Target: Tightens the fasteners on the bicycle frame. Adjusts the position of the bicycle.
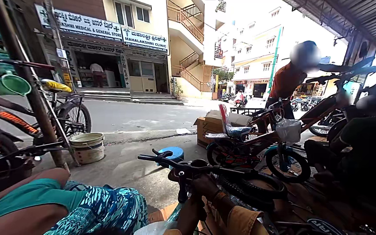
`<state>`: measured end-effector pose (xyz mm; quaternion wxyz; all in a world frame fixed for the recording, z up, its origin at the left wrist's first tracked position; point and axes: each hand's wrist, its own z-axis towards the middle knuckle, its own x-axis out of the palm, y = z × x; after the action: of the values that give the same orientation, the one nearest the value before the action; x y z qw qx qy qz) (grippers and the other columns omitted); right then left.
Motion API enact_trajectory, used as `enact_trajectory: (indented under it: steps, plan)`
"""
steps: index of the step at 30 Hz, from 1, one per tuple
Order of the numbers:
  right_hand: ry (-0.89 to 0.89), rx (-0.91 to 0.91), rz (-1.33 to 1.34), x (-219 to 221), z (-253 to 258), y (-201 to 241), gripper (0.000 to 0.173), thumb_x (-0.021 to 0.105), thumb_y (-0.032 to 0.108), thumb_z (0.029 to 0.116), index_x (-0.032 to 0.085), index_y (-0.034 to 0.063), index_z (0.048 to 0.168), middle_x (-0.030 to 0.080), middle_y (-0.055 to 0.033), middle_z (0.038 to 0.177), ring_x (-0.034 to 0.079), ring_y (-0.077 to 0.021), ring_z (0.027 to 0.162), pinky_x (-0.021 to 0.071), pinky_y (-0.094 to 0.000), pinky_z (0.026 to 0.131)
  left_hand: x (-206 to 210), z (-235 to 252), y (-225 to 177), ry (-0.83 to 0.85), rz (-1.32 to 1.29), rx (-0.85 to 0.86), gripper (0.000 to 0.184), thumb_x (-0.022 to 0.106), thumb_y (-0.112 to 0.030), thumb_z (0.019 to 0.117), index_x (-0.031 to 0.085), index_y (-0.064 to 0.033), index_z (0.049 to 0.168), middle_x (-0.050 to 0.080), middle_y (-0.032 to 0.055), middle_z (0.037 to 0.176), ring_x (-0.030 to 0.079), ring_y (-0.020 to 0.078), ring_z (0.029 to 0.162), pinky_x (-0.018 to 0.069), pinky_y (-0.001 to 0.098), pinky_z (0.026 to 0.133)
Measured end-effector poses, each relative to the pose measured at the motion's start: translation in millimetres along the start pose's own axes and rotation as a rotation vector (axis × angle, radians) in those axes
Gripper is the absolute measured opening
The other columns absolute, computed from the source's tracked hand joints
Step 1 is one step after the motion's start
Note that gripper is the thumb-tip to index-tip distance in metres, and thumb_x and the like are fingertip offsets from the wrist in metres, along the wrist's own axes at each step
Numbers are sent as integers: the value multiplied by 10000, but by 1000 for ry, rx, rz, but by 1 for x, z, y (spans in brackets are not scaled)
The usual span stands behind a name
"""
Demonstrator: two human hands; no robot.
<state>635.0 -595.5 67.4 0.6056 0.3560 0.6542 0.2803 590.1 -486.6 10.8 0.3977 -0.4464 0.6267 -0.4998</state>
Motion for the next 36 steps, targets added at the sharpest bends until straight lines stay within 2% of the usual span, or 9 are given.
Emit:
enact_trajectory:
  steps: [5, 11, 21, 26, 29, 31, 33, 35, 36]
  plan:
    - [-96, -33, -72, 4, 1, -2, 419, 510, 437, 1027, 737, 87, 1069, 711, -125, 1079, 675, -263, 1038, 515, -514, 930, 4, 0, 5, -20, -15, 29, 443, 327, -289, 1138, 612, 6, 969, 641, 78, 667, 630, 168, 541, 558, 327, 560]
    - [-146, -51, -139, 11, 0, 3, 365, 520, 378, 990, 730, 80, 975, 712, -125, 988, 679, -288, 994, 514, -542, 868, -1, 0, 2, -50, -31, 52, 376, 369, -217, 1122, 626, 1, 956, 657, 89, 717, 648, 179, 571, 581, 347, 583]
    - [-156, -45, -199, 9, -9, 12, 346, 500, 346, 995, 718, 78, 978, 696, -137, 1070, 654, -291, 1068, 498, -536, 895, 1, -1, -14, -126, 3, 53, 301, 443, -159, 1078, 632, -20, 891, 606, 67, 649, 600, 174, 543, 540, 354, 556]
    - [-146, -76, -155, 16, -5, 1, 403, 474, 405, 1020, 733, 96, 1013, 711, -120, 1021, 676, -286, 1019, 517, -547, 874, -5, -3, -17, -66, 33, 20, 254, 438, -160, 1082, 632, -3, 1127, 689, 97, 779, 661, 186, 620, 570, 362, 611]
    - [-156, -63, -130, 9, -5, 3, 410, 459, 376, 1053, 722, 82, 1164, 716, -147, 1128, 670, -298, 1098, 505, -538, 969, -5, -15, -17, 8, 142, 19, 365, 404, -272, 1116, 569, -40, 1345, 711, 110, 1078, 698, 198, 799, 578, 382, 712]
    - [-156, -62, -140, 0, -8, -1, 390, 483, 341, 1066, 706, 68, 1234, 708, -175, 1175, 667, -317, 1113, 497, -534, 995, 0, -48, -10, 50, 184, 67, 412, 451, -323, 1096, 545, -42, 1383, 679, 132, 1239, 708, 227, 959, 587, 430, 835]
    - [-170, -114, -70, 1, -8, -12, 382, 512, 323, 1071, 686, 41, 1262, 690, -219, 1202, 664, -362, 1106, 506, -583, 982, 1, -96, 16, 104, 171, 122, 429, 501, -322, 1077, 547, -37, 1394, 664, 134, 1275, 708, 228, 1016, 598, 427, 887]
    - [-179, -81, 97, 6, -11, -13, 397, 542, 349, 1064, 659, 26, 1263, 686, -215, 1130, 670, -328, 976, 542, -563, 869, -4, -143, 55, 161, 164, 135, 420, 528, -295, 1071, 542, -37, 1402, 668, 133, 1266, 713, 222, 991, 605, 415, 880]
    - [-180, -52, 166, 7, -12, -11, 383, 551, 351, 1060, 648, 42, 1263, 670, -172, 1054, 633, -262, 856, 539, -499, 770, -10, -166, 74, 176, 153, 117, 419, 532, -268, 1070, 530, -33, 1417, 670, 142, 1261, 713, 229, 979, 601, 422, 873]
